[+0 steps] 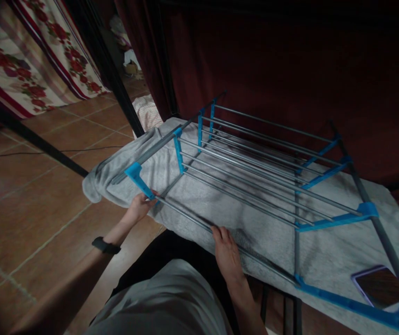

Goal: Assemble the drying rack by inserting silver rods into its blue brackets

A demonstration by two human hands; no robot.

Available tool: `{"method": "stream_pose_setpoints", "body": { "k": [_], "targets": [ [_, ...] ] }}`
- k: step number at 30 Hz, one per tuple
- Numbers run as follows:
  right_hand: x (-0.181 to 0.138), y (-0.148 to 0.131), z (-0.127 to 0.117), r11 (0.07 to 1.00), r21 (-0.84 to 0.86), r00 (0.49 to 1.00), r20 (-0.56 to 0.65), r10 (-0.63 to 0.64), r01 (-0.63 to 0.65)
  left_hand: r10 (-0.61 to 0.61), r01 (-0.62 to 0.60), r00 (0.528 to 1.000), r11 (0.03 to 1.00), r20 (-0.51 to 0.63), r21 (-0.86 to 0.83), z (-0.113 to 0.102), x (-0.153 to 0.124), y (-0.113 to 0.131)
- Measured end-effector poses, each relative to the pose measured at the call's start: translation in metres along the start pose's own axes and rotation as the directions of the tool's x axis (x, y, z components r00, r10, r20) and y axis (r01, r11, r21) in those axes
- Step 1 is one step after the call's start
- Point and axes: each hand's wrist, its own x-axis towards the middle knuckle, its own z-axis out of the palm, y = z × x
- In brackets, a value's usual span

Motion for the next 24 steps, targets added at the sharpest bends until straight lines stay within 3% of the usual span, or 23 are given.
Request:
{"method": "stream_pose_setpoints", "body": {
  "k": [12,24],
  "targets": [
    [-0.001,0.004,0.009,1.000,0.003,1.000,-0.007,-0.013,0.013,0.051,-0.047,0.988,0.998,0.146,-0.031,-0.008,0.004,-0.011],
    [-0.012,0.007,0.025,1.000,-0.009,0.999,-0.019,-0.029,0.029,0.111,-0.106,0.979,0.994,0.173,-0.039,-0.006,-0.003,-0.033]
  ]
}}
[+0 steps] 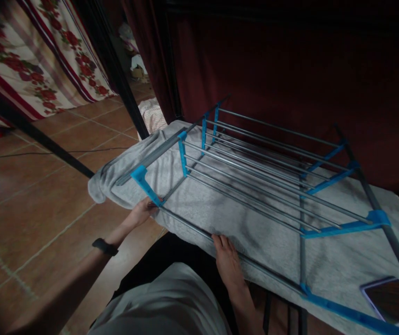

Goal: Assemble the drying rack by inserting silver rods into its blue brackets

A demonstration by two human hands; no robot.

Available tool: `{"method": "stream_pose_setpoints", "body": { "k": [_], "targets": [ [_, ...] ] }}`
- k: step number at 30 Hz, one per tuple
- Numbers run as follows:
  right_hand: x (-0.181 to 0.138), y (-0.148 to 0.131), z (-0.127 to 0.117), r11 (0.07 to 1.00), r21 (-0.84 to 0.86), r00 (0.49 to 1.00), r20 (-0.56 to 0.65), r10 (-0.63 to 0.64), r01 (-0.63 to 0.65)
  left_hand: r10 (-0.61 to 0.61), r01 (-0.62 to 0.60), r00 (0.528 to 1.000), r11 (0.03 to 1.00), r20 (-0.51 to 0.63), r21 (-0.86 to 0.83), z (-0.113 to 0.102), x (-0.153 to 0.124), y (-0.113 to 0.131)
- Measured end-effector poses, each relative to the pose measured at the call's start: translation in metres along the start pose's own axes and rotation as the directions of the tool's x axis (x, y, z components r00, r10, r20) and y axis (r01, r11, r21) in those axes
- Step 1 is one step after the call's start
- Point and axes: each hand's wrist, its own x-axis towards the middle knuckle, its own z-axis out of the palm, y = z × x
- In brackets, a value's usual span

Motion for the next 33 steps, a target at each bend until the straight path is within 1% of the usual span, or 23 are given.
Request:
{"method": "stream_pose_setpoints", "body": {
  "k": [6,10,15,26,33],
  "targets": [
    [0.000,0.002,-0.001,0.999,0.030,0.999,0.027,0.020,-0.020,0.019,-0.020,0.999,1.000,0.039,0.020,-0.002,0.000,-0.001],
    [0.001,0.004,-0.002,0.999,0.032,0.998,0.057,0.038,-0.040,0.031,-0.033,0.999,0.998,0.039,0.046,0.000,0.001,-0.005],
    [0.002,0.004,-0.003,0.999,0.029,0.998,0.058,0.039,-0.041,0.043,-0.046,0.999,0.995,0.032,0.091,0.002,0.002,-0.008],
    [0.005,0.001,-0.009,0.997,0.055,0.996,0.071,0.057,-0.060,0.086,-0.087,0.996,0.976,0.013,0.200,0.003,-0.002,0.003],
    [0.004,0.000,-0.009,0.995,0.078,0.996,0.063,0.061,-0.066,0.088,-0.087,0.996,0.969,0.004,0.233,0.006,-0.002,0.001]
  ]
}}
